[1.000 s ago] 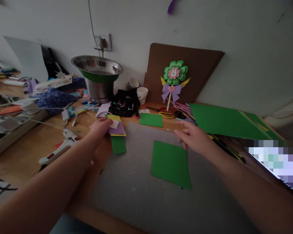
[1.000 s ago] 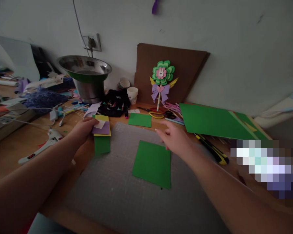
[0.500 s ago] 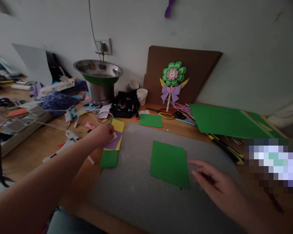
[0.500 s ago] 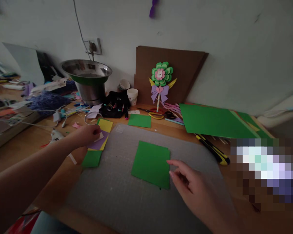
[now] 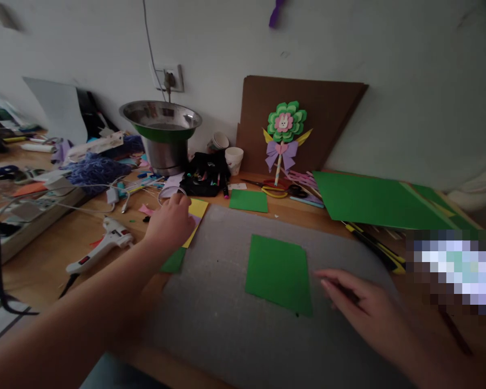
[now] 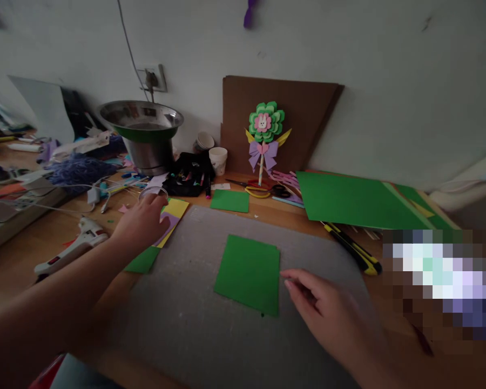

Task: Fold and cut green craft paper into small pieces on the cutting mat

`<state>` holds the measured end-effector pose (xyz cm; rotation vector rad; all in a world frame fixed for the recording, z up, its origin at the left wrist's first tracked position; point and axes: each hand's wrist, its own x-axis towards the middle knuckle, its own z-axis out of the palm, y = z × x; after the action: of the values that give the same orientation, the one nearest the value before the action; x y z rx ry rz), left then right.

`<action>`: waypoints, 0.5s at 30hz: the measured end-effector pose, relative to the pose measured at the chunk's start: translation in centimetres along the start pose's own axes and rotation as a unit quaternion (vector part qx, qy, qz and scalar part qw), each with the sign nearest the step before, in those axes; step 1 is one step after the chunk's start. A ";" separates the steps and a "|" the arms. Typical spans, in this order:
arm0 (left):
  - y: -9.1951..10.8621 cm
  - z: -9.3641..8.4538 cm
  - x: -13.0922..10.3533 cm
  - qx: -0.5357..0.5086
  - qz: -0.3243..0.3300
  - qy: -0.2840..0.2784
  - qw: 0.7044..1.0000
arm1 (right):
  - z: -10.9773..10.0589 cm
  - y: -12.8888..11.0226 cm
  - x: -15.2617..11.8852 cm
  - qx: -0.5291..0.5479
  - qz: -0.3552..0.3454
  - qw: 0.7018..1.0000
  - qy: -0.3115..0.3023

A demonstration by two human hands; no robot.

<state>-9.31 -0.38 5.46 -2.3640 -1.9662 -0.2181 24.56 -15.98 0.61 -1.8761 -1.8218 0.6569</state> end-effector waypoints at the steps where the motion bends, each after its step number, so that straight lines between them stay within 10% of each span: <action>1: 1.2 -0.5 -0.8 -0.007 0.017 0.007 1.000 | -0.3 0.0 0.3 0.003 0.005 1.000 0.018; 8: 10.7 -0.6 -8.1 -0.232 0.290 -0.114 0.921 | -3.2 3.6 3.0 -0.036 0.019 0.967 0.252; 15: 10.4 2.9 -7.4 -0.364 0.284 -0.078 0.884 | -4.7 7.4 8.1 -0.232 -0.060 0.935 0.261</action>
<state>-0.19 -9.14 1.99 -3.3876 -1.2483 -0.8754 33.47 -8.08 -0.49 -1.9427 -1.7948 -0.3318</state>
